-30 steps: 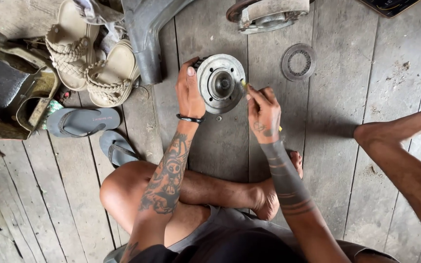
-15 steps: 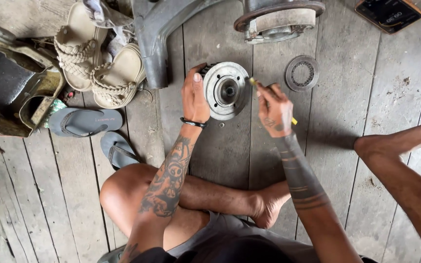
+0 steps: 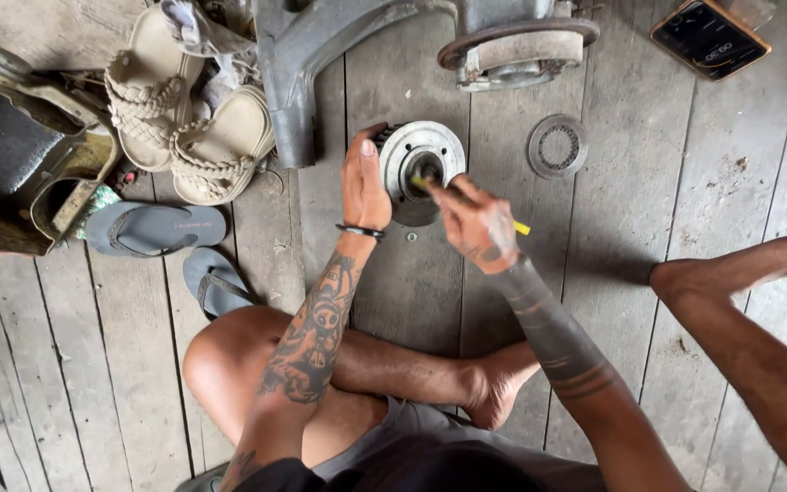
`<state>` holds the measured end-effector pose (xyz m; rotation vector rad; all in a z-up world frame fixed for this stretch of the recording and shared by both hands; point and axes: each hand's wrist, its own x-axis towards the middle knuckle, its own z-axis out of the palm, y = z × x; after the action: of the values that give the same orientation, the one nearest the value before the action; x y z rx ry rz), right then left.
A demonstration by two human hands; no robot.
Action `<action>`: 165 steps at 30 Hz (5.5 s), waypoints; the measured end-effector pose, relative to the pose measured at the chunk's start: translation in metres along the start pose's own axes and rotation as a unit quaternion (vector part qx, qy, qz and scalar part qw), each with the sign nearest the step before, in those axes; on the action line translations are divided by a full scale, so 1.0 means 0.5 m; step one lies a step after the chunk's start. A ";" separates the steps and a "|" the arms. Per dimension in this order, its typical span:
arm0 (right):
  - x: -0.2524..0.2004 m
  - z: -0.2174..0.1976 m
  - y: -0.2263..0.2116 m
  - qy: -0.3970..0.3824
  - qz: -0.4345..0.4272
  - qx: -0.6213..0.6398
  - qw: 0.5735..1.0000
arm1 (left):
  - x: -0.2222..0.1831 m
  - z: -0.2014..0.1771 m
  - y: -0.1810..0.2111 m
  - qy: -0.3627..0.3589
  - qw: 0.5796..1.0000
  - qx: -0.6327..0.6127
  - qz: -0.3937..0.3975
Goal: Cleaning and inspecting the grooves of a motorcycle clutch basket using a small hand tool
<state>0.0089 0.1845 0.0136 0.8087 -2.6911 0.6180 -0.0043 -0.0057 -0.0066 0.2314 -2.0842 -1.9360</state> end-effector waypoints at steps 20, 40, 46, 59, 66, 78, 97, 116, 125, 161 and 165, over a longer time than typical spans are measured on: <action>-0.033 -0.044 0.020 -0.029 0.121 0.087 0.988 | 0.006 -0.001 0.007 -0.002 1.000 0.002 0.016; 0.030 -0.053 0.019 -0.008 0.096 0.068 0.993 | 0.013 0.003 -0.004 -0.035 0.988 0.124 0.090; -0.074 -0.129 -0.004 0.037 0.153 0.151 0.976 | 0.017 -0.011 -0.029 -0.044 0.996 0.080 0.022; -0.199 -0.613 -0.006 -0.114 0.033 0.008 0.993 | -0.050 -0.073 -0.022 -0.086 0.979 0.184 0.018; -0.328 -0.792 0.028 -0.085 0.055 -0.037 0.994 | -0.073 -0.091 0.014 -0.131 0.960 0.234 -0.081; -0.327 -1.045 -0.030 -0.177 0.149 -0.282 0.931 | -0.118 -0.031 -0.071 -0.081 0.993 0.065 -0.061; -0.323 -0.038 0.150 -0.046 0.138 -0.059 0.988 | -0.049 -0.049 0.080 -0.114 0.961 0.119 -0.222; -0.036 -0.098 0.136 -0.108 0.034 0.149 0.982 | -0.109 0.037 0.106 0.003 0.981 0.192 -0.015; 0.014 -0.158 0.118 -0.094 -0.001 0.231 0.968 | -0.068 0.083 0.095 -0.045 0.996 0.079 -0.014; -0.041 -0.066 0.253 -0.066 -0.078 0.169 0.980 | 0.011 0.166 0.136 -0.087 0.987 0.129 0.038; 0.006 -0.157 0.151 -0.167 0.032 0.301 0.938 | 0.003 0.151 0.132 -0.072 0.992 0.106 0.018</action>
<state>-0.0269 0.2771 0.0592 1.0464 -2.8541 1.4886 -0.0244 0.0709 0.0547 0.0985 -2.3717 -1.7574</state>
